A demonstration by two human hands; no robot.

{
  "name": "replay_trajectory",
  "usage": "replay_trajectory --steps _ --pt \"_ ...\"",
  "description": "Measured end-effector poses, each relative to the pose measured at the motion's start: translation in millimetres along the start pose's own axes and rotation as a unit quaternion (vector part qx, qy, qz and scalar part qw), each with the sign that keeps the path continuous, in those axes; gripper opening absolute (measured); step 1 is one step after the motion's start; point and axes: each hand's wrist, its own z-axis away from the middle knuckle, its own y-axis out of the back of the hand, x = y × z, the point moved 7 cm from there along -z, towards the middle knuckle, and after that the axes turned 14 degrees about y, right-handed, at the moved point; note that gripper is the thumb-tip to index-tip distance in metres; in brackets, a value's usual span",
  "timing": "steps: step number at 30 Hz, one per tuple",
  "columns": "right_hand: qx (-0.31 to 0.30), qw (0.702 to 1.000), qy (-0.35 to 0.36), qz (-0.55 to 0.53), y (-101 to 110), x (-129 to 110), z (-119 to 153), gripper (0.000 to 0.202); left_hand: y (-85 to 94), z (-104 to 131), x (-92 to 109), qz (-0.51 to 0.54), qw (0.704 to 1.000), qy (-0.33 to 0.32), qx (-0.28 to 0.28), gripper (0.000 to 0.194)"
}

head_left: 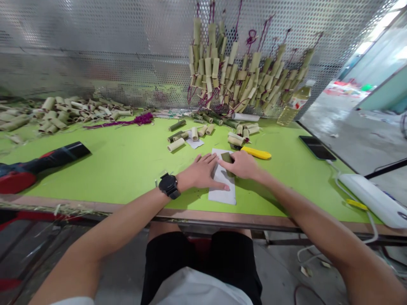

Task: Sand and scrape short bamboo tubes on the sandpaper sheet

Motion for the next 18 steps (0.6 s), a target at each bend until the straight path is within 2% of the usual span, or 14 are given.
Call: replay_trajectory --steps 4,7,9,13,18 --pt "0.058 0.996 -0.072 -0.008 1.2 23.8 -5.6 0.042 -1.3 -2.2 -1.5 0.001 1.0 -0.001 0.003 0.145" --pt "0.104 0.99 -0.084 -0.035 0.4 30.6 -8.3 0.029 -1.7 -3.3 -1.6 -0.001 1.0 0.001 0.005 0.147" --pt "0.11 0.988 -0.081 -0.075 -1.6 31.2 -9.1 0.029 -1.6 -3.3 -1.0 -0.003 1.0 0.002 0.005 0.146" --pt "0.079 0.978 -0.065 -0.179 -3.0 28.5 -8.6 0.045 -1.1 -2.0 0.0 -0.006 1.0 0.005 0.001 0.149" --pt "-0.016 0.967 -0.087 -0.239 -10.4 27.5 -4.3 0.053 0.9 0.3 1.4 -0.003 1.0 0.004 -0.006 0.151"
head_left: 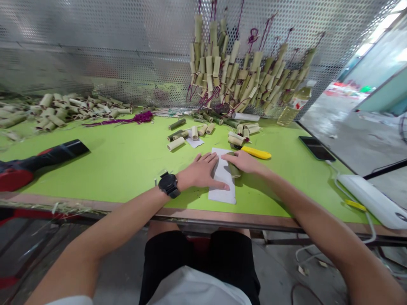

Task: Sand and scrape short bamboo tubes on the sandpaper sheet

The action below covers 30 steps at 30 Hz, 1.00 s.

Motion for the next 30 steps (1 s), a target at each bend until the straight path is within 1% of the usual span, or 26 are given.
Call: replay_trajectory --steps 2,6,9,14,16,18,21,23,25,27,29,30 --pt "-0.006 1.0 0.004 0.03 -3.3 -0.3 0.3 0.052 1.0 0.7 0.6 0.005 1.0 -0.003 0.001 0.15" --pt "0.042 0.988 0.03 0.143 -6.7 -4.7 0.4 0.048 0.9 0.6 0.2 0.012 1.0 -0.004 0.004 0.147" --pt "0.059 0.983 0.035 0.168 -7.6 -6.9 0.1 0.046 0.1 -0.9 -0.9 0.011 1.0 -0.003 0.011 0.146" --pt "0.124 0.974 0.016 0.186 12.0 -4.5 -3.8 0.042 -0.6 -5.4 -4.7 0.014 1.0 0.011 0.025 0.149" --pt "0.143 0.973 0.008 0.183 16.1 -4.4 -3.6 0.04 -0.6 -6.1 -5.1 0.016 0.999 0.011 0.03 0.149" --pt "0.133 0.976 0.007 0.171 11.7 -7.4 -2.0 0.042 -0.3 -5.6 -5.2 0.017 0.999 0.011 0.032 0.15" --pt "0.067 0.985 0.043 0.154 -5.3 -18.9 -0.3 0.048 0.0 -3.5 -4.2 0.019 0.999 0.007 0.027 0.148" --pt "0.036 0.983 0.059 0.168 -10.2 -23.2 -0.8 0.05 0.8 -2.5 -3.3 0.018 0.999 0.001 0.027 0.147" --pt "0.048 0.978 0.04 0.198 -2.1 -19.1 -2.8 0.05 1.2 -2.6 -3.1 0.019 0.999 0.0 0.027 0.15" --pt "0.088 0.973 0.014 0.214 12.5 -11.1 -4.2 0.046 0.7 -3.3 -3.5 0.018 1.0 0.003 0.025 0.154" --pt "0.131 0.97 0.01 0.207 23.7 -6.7 -3.5 0.04 0.3 -3.8 -3.7 0.018 1.0 0.004 0.023 0.152" --pt "0.141 0.971 0.013 0.193 24.9 -6.1 -2.6 0.039 0.0 -3.9 -3.7 0.018 1.0 0.003 0.022 0.149"
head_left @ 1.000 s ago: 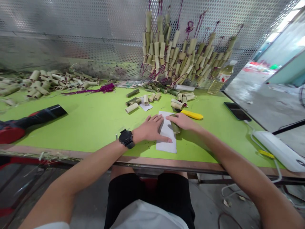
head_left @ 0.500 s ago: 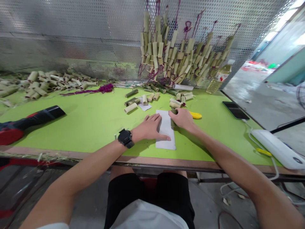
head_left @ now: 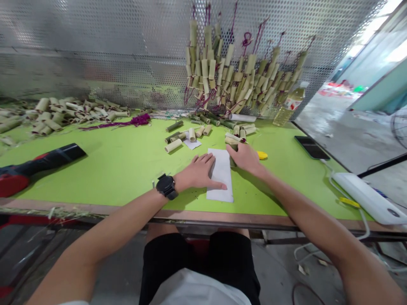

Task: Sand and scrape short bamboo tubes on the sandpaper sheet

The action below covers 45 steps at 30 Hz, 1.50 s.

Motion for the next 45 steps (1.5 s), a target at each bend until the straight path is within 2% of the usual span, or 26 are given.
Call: replay_trajectory --steps 3,6,10,13,15,17,19,21,24,27,29,32,35,37,41,43,45 --pt "-0.045 0.997 0.019 -0.064 -12.6 -10.5 5.7 0.047 -0.5 0.3 0.1 0.0 1.0 -0.003 -0.001 0.145" --pt "-0.1 0.992 0.052 -0.06 -24.9 -25.9 9.2 0.052 -0.1 -0.1 0.1 0.003 1.0 -0.008 0.008 0.146" --pt "-0.038 0.999 0.025 0.025 -10.7 -16.4 0.8 0.043 -1.2 -1.7 -0.9 0.003 1.0 0.001 0.007 0.151" --pt "0.012 1.0 0.018 0.021 0.6 -6.6 -1.3 0.038 -0.1 -0.9 -0.2 0.004 1.0 0.006 0.005 0.151" --pt "-0.006 0.999 0.029 -0.04 -4.0 -7.7 1.5 0.043 0.3 0.4 0.7 0.002 1.0 0.005 -0.003 0.149" --pt "-0.059 0.991 0.056 -0.109 -15.7 -16.5 5.7 0.049 0.6 1.1 1.4 0.001 1.0 0.0 -0.007 0.146" --pt "-0.099 0.984 0.076 -0.126 -24.6 -24.4 8.1 0.051 1.0 0.6 1.3 0.002 1.0 -0.004 -0.001 0.144" --pt "-0.084 0.991 0.064 -0.081 -23.4 -22.1 5.1 0.049 0.6 -0.8 0.3 0.005 1.0 -0.004 0.006 0.144" --pt "-0.015 0.999 0.026 -0.014 -9.8 -7.8 -2.9 0.04 -1.0 -2.7 -1.0 0.007 1.0 0.001 0.008 0.147" --pt "0.016 0.999 0.019 -0.032 -1.5 0.7 -4.7 0.034 -0.5 -2.3 -0.7 0.005 1.0 0.006 0.008 0.149" --pt "0.011 0.996 0.027 -0.079 -2.6 -1.7 -1.0 0.038 -0.2 -0.9 -0.3 0.004 1.0 0.008 0.001 0.149" --pt "-0.048 0.984 0.071 -0.157 -14.8 -16.5 6.2 0.045 0.7 1.2 0.7 0.006 1.0 0.001 -0.005 0.145" --pt "-0.102 0.98 0.076 -0.153 -24.1 -17.8 6.8 0.051 1.9 1.4 1.3 0.01 1.0 -0.006 0.001 0.143" --pt "-0.083 0.99 0.045 -0.109 -18.9 -4.4 1.2 0.052 1.9 0.7 0.9 0.011 1.0 -0.002 0.001 0.146" --pt "0.02 0.997 0.014 -0.07 4.1 18.4 -6.4 0.044 1.4 0.8 0.8 0.008 1.0 0.003 -0.008 0.15" --pt "0.011 0.991 0.028 -0.127 1.7 17.1 -4.6 0.051 1.5 1.3 0.7 0.006 1.0 0.006 -0.011 0.151" --pt "-0.048 0.977 0.06 -0.201 -11.1 7.3 -0.8 0.059 1.6 1.7 1.0 0.006 1.0 0.006 -0.013 0.151"
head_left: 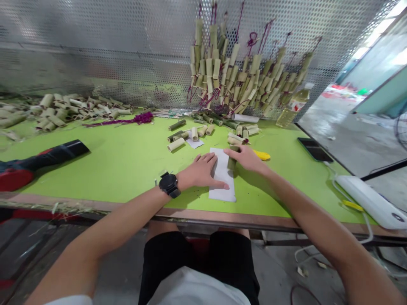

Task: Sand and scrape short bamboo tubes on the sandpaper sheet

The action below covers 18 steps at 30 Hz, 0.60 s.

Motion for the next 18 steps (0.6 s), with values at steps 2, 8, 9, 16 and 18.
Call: replay_trajectory --steps 2,8,9,16,18 --pt "-0.055 0.998 0.014 -0.034 -15.1 -2.7 1.2 0.062 0.2 0.0 0.8 0.001 1.0 -0.004 0.002 0.149" --pt "0.058 0.996 0.006 0.07 5.0 11.2 -5.8 0.046 -0.6 -2.5 -0.3 0.001 1.0 -0.004 0.012 0.147" --pt "0.077 0.993 0.018 0.083 9.5 10.0 -6.0 0.042 -1.1 -2.9 -0.7 0.0 1.0 -0.003 0.011 0.147" --pt "0.05 0.984 0.097 0.141 0.2 -21.5 3.7 0.052 -1.8 -3.0 -1.7 0.008 1.0 -0.008 0.01 0.151" --pt "0.038 0.981 0.111 0.156 -5.2 -29.5 6.6 0.056 -1.4 -2.7 -1.9 0.009 1.0 -0.01 0.012 0.15"
